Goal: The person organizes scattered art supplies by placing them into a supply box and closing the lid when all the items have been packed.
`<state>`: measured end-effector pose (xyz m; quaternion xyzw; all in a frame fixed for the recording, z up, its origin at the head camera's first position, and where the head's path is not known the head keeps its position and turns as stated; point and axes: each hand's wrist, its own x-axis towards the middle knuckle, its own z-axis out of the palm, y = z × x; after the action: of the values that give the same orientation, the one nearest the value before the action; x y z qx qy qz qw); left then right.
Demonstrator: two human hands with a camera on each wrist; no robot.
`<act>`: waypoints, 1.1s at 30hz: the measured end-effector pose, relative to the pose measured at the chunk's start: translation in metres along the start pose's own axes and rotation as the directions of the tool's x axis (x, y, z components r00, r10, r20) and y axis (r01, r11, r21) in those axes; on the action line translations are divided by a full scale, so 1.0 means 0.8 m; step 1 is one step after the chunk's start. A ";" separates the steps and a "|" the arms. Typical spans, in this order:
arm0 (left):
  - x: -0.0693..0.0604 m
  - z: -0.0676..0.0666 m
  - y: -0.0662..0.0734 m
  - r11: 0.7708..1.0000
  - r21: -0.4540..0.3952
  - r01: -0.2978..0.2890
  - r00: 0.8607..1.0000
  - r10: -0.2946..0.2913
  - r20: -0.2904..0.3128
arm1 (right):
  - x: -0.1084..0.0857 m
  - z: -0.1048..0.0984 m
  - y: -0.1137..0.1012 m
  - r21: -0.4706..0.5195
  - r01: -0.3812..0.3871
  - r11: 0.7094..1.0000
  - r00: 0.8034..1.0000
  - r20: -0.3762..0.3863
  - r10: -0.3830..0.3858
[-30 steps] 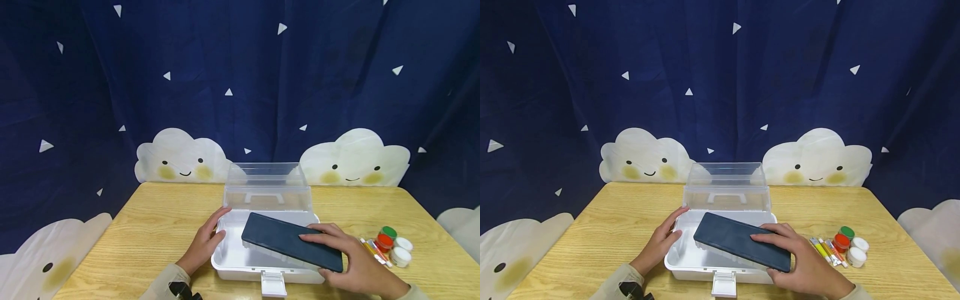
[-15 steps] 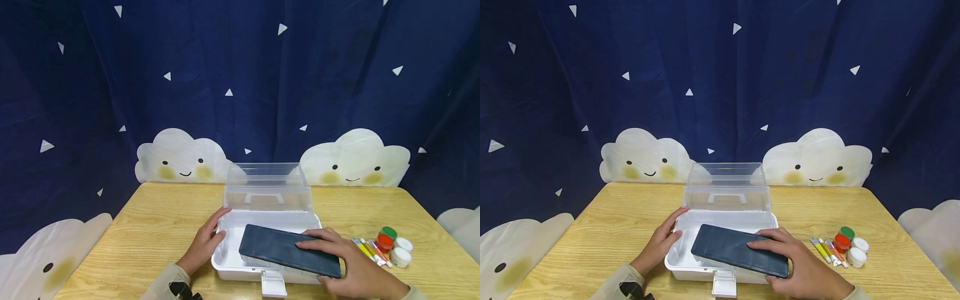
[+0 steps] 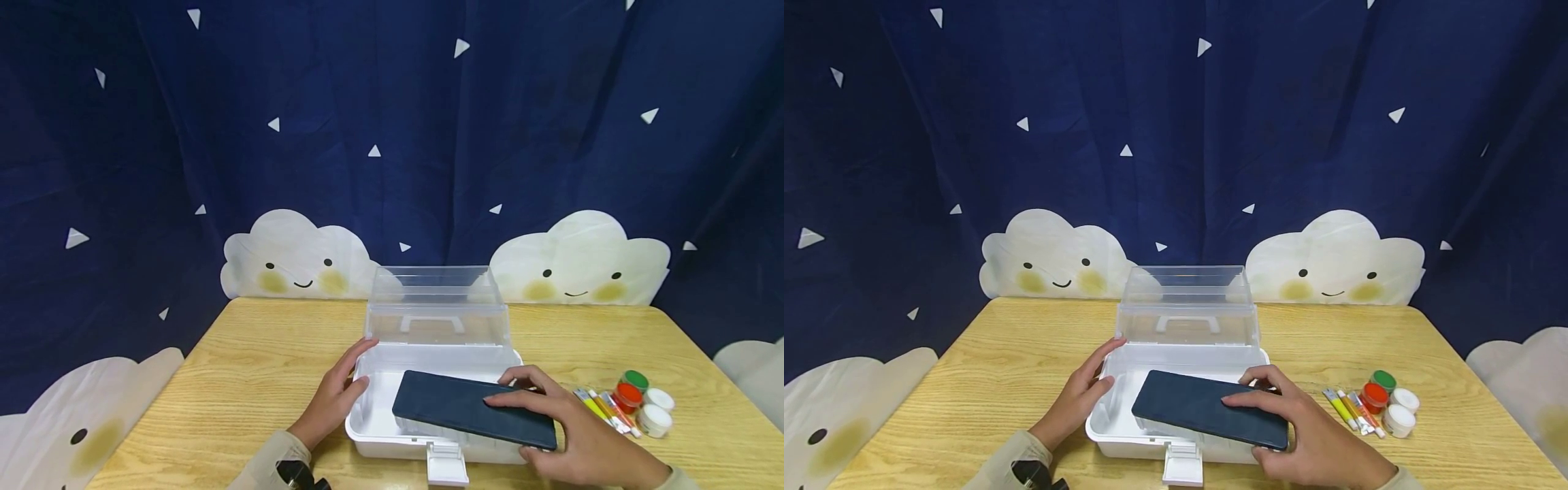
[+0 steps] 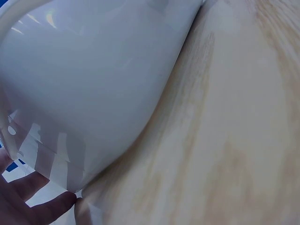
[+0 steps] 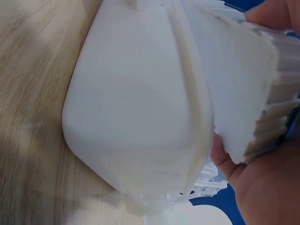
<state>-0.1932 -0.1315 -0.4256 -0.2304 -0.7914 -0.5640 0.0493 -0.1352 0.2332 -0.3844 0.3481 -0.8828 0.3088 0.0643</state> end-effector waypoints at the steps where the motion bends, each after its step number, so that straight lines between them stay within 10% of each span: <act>1: 0.000 0.000 0.000 1.000 0.001 0.002 1.000 -0.002 0.000 | 0.001 0.000 0.000 0.005 0.003 1.000 1.000 -0.009 -0.003; 13: 0.000 -0.001 -0.001 1.000 0.014 0.007 1.000 -0.007 0.008 | 0.004 0.001 0.001 0.170 -0.050 0.984 0.993 -0.102 0.068; 20: 0.006 0.005 -0.040 1.000 0.015 0.010 1.000 -0.010 -0.019 | 0.004 0.003 0.004 0.320 0.026 0.947 0.986 -0.164 0.028; 33: 0.004 0.004 -0.044 0.998 0.006 -0.060 0.998 0.060 -0.007 | 0.011 0.010 0.006 0.130 -0.024 0.991 0.980 -0.195 0.049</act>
<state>-0.2104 -0.1364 -0.4561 -0.2518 -0.7856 -0.5608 0.0697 -0.1442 0.2258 -0.3900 0.3028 -0.8568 0.3985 0.1238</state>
